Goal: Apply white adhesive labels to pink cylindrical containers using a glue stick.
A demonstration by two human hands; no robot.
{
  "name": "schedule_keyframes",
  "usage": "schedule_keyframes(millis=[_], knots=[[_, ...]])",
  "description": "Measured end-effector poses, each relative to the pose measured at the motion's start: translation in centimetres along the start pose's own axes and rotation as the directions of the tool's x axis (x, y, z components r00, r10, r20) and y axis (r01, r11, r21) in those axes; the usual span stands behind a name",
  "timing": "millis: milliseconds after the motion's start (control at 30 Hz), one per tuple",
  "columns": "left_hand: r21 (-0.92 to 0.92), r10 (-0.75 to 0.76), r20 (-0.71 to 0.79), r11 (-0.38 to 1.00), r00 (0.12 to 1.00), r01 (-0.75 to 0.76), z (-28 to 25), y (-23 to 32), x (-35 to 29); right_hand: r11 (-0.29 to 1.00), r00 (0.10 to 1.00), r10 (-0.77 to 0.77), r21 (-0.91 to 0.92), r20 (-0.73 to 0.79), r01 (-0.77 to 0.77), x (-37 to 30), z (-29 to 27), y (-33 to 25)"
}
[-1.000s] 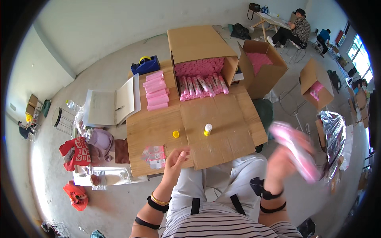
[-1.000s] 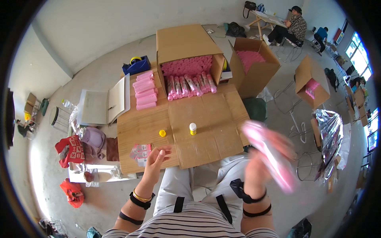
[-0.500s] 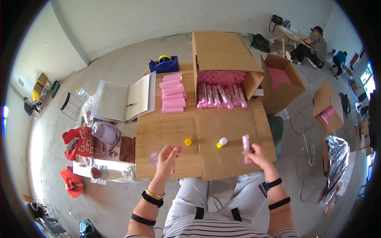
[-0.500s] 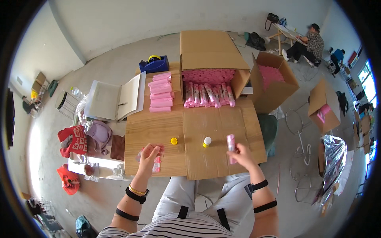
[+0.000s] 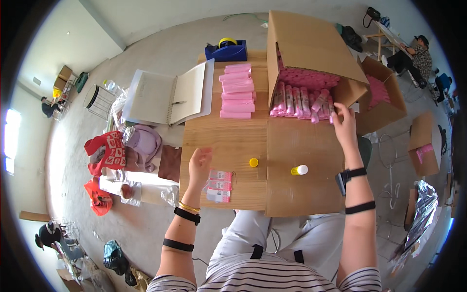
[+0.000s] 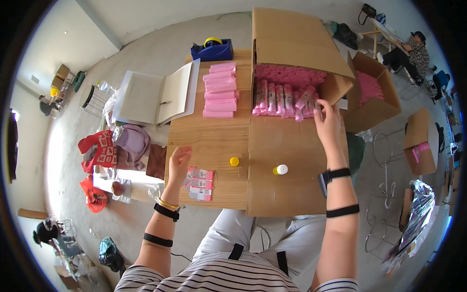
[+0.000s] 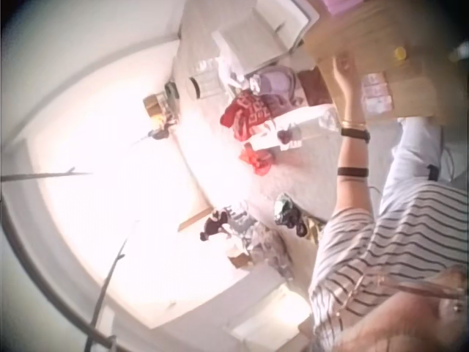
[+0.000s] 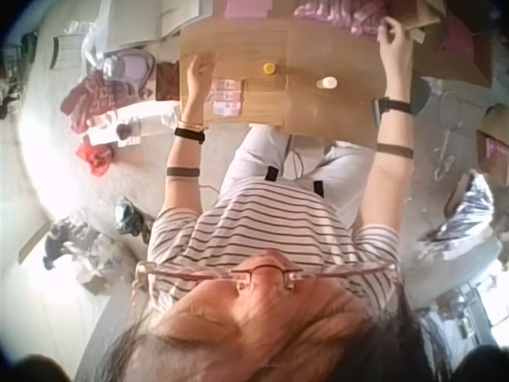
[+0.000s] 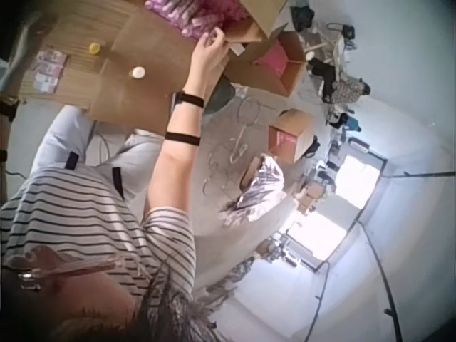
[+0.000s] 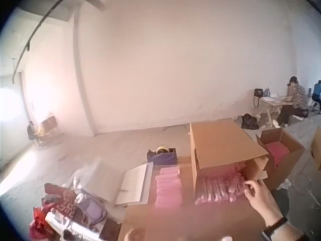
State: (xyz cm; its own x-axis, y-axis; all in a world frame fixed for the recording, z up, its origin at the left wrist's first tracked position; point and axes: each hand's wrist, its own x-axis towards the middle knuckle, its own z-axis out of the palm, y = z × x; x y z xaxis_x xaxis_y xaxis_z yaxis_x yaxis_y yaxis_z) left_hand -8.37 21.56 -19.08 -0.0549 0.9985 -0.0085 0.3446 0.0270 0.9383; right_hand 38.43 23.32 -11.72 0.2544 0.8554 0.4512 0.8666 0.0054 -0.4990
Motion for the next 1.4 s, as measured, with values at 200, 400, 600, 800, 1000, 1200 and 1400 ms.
schedule_keyframes(millis=[200,400,600,800,1000,1200,1400], knots=[[0.604,0.137,0.175,0.767,0.975,-0.216,0.4,-1.3,-7.5,0.962,0.981,0.133,0.220,0.141,-0.162,-9.6,-2.9,-3.7],[0.762,0.095,0.136,0.626,0.986,-0.166,2.9,-1.3,-11.8,0.898,0.929,0.296,0.268,0.221,-0.349,-18.9,-5.1,-6.2],[0.780,0.018,0.165,0.610,0.986,-0.142,2.1,-2.3,-11.3,0.855,0.920,0.314,0.350,0.235,-0.381,-23.4,-6.0,-8.6],[0.797,0.084,0.180,0.571,0.980,-0.195,2.0,-1.9,-10.8,0.817,0.919,0.308,0.426,0.247,-0.389,-25.6,-7.9,-10.5],[0.845,0.187,0.309,0.396,0.933,-0.359,1.9,-0.8,-11.7,0.792,0.912,0.311,0.457,0.267,-0.404,-27.8,-9.4,-11.3],[0.847,0.190,0.245,0.436,0.951,-0.306,2.5,-1.2,-12.1,0.777,0.907,0.324,0.471,0.270,-0.418,-29.6,-10.0,-11.3],[0.827,0.190,0.210,0.489,0.959,-0.278,2.5,0.0,-11.5,0.779,0.903,0.329,0.462,0.275,-0.424,-29.9,-10.7,-11.7]])
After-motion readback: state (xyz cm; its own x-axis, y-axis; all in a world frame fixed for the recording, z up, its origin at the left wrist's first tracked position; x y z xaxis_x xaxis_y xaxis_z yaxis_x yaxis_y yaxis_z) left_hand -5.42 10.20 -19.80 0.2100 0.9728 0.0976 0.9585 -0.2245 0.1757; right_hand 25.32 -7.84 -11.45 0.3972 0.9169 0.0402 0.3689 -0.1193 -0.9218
